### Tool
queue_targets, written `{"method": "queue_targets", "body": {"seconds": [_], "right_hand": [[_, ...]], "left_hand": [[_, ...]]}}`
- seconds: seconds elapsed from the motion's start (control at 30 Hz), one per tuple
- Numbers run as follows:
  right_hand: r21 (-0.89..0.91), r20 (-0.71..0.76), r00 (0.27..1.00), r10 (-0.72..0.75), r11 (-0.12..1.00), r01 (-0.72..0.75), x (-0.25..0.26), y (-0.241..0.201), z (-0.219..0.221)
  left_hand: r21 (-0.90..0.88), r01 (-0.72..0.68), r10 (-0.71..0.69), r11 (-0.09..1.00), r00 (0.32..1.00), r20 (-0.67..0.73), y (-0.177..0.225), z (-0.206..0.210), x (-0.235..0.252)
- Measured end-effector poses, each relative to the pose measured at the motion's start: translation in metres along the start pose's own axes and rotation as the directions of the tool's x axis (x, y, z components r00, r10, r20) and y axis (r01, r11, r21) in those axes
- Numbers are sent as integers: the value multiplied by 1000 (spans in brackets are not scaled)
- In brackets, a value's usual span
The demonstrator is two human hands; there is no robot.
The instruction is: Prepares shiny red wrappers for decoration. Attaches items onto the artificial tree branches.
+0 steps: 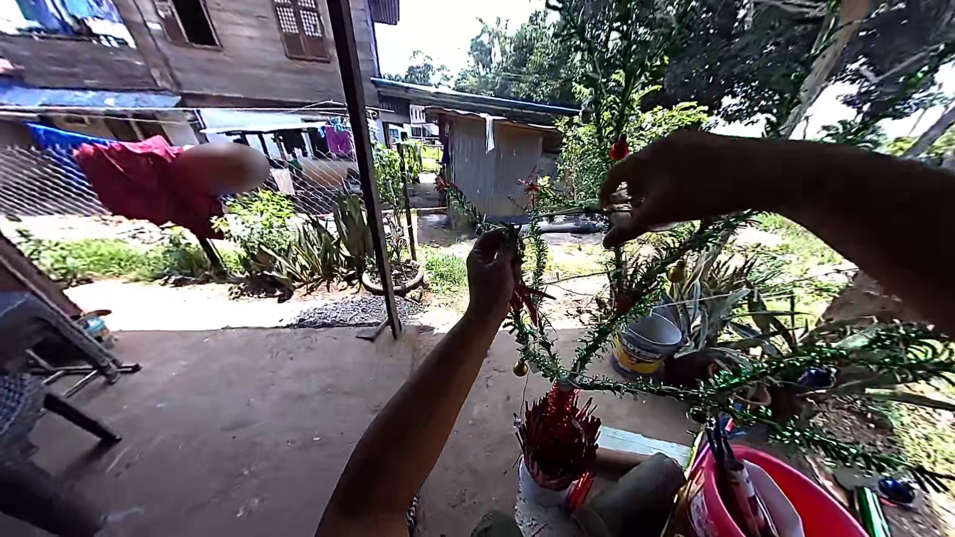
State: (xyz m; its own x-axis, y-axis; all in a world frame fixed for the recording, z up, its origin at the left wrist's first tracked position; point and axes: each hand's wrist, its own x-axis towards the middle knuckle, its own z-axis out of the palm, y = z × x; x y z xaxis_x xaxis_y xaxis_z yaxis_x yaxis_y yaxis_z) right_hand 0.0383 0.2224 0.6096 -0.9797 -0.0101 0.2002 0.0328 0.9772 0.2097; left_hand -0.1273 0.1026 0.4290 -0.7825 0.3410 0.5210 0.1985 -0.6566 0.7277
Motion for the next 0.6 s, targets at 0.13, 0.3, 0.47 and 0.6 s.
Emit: {"method": "queue_targets", "body": {"seconds": [0.13,0.3,0.47,0.6], "right_hand": [[-251,-8,1000,-25,968,22,7,-17,-8],[-469,-42,993,-109,880,77,21,-28,-15],[-510,-208,790,-577,753,416,22,33,0],[-350,-149,956,-254,917,189,14,-10,-16]], "left_hand": [[11,-88,88,996,996,-34,-8,2,-1],[-103,-58,49,993,995,-83,-9,6,-4],[-185,-38,27,982,998,-61,-15,9,-4],[-222,0,-4,975,1000,-19,-15,7,-3]]}}
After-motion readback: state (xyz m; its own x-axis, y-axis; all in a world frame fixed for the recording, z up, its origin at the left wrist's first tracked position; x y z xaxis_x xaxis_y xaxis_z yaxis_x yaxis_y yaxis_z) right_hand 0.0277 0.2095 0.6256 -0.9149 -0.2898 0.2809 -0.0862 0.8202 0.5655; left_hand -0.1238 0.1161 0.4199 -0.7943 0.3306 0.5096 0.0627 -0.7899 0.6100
